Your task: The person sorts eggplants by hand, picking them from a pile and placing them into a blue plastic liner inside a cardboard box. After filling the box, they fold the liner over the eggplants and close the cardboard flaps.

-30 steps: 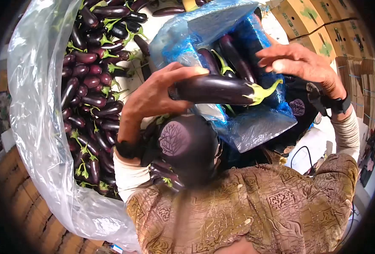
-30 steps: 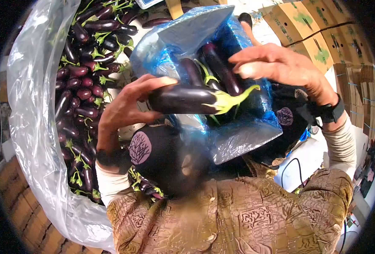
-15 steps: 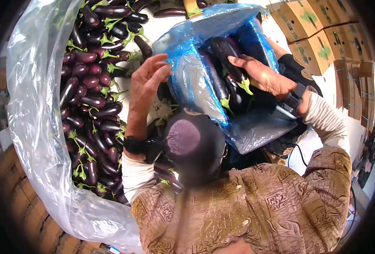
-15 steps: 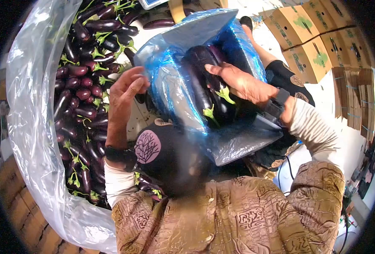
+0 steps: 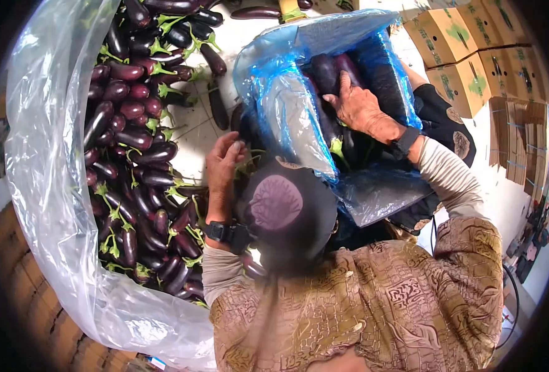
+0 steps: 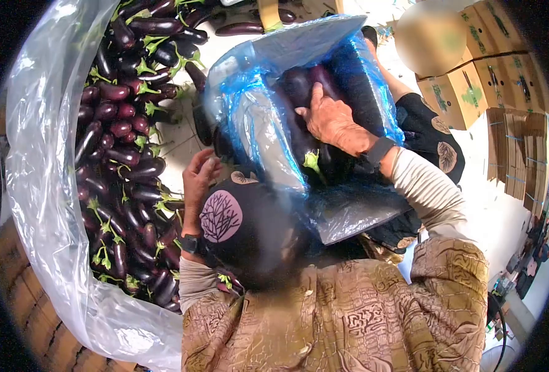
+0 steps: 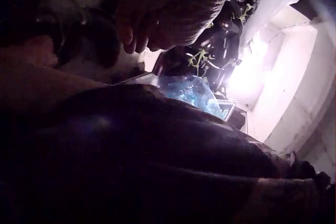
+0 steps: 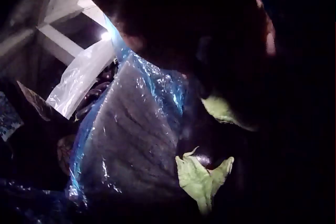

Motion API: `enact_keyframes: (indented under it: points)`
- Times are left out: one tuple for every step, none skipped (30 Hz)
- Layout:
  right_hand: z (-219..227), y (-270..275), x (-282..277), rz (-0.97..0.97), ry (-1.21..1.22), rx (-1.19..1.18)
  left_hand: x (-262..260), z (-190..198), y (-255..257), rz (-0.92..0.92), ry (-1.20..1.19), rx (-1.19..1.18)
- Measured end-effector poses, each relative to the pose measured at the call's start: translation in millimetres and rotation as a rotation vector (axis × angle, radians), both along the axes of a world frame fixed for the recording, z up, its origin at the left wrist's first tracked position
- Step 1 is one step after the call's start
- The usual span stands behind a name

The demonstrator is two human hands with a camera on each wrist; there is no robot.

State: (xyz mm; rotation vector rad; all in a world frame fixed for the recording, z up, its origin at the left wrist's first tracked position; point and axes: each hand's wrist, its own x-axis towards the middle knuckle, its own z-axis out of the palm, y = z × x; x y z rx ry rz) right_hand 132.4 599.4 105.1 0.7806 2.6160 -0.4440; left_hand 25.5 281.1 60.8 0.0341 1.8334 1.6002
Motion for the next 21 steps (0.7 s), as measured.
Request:
enact_keyframes:
  points:
    - [1.5, 1.1, 0.6, -0.011, -0.011, 0.009, 5.2, -9.0, -7.7, -0.009, -0.024, -0.009]
    - [6.3, 2.3, -0.6, -0.018, -0.022, 0.018, 10.6, -14.0, -13.8, -0.013, -0.049, -0.018]
    - [13.3, 6.9, -2.1, -0.025, -0.089, -0.035, 17.2, -16.9, -18.7, -0.016, -0.049, -0.065]
    - [12.2, 11.7, -2.2, -0.036, -0.098, -0.070, 22.8, -24.3, -21.2, 0.003, -0.048, -0.072]
    - [11.4, 13.4, -2.4, -0.030, -0.077, -0.037, 28.8, -34.2, -27.3, -0.032, -0.028, -0.091]
    - [9.7, 11.7, -3.9, -0.013, -0.051, -0.015, 34.3, -43.2, -38.9, -0.056, -0.007, -0.122]
    - [7.4, 8.5, -3.3, -0.029, -0.038, -0.023, 39.5, -54.4, -49.8, -0.067, -0.031, -0.147]
    - [5.4, 7.5, -1.4, -0.040, -0.026, -0.029, 42.4, -64.9, -58.0, -0.072, -0.057, -0.169]
    - [0.8, 9.3, 0.3, -0.032, -0.016, -0.040, 42.4, -73.7, -68.0, -0.068, -0.045, -0.196]
    - [-4.0, 12.9, 2.1, -0.032, -0.007, -0.047, 40.3, -78.2, -76.7, -0.071, -0.034, -0.221]
    - [-6.6, 17.9, 1.9, -0.019, -0.019, -0.055, 34.9, -69.3, -80.8, -0.069, -0.035, -0.253]
    - [-5.1, 22.4, 2.9, -0.016, -0.033, -0.056, 29.5, -58.9, -83.9, -0.044, -0.030, -0.265]
    - [5.8, 24.3, 5.5, 0.032, -0.019, -0.058, 24.0, -49.1, -84.8, 0.033, -0.040, -0.249]
    - [21.9, 19.0, 2.4, 0.026, -0.091, -0.046, 18.6, -45.3, -87.2, 0.107, -0.049, -0.232]
    - [16.7, 28.8, 15.4, 0.085, 0.005, -0.115, 12.7, -54.0, -94.8, 0.165, -0.037, -0.205]
    - [12.0, 38.4, 30.4, 0.139, 0.099, -0.183, 6.4, -59.8, -102.8, 0.174, -0.038, -0.213]
    - [26.5, 32.6, 36.6, 0.108, 0.103, -0.304, -0.7, -64.4, -109.9, 0.301, -0.088, -0.147]
    - [48.1, 27.7, 41.5, 0.074, 0.109, -0.422, -9.5, -67.4, -115.0, 0.425, -0.136, -0.078]
    - [62.4, 22.2, 48.5, 0.004, 0.088, -0.550, -19.6, -69.4, -118.5, 0.527, -0.156, -0.084]
    - [87.5, 15.1, 47.3, 0.021, 0.005, -0.626, -27.4, -76.7, -123.1, 0.611, -0.154, -0.084]
    - [104.2, 13.7, 51.5, 0.067, -0.044, -0.657, -35.2, -90.3, -131.2, 0.662, -0.159, -0.076]
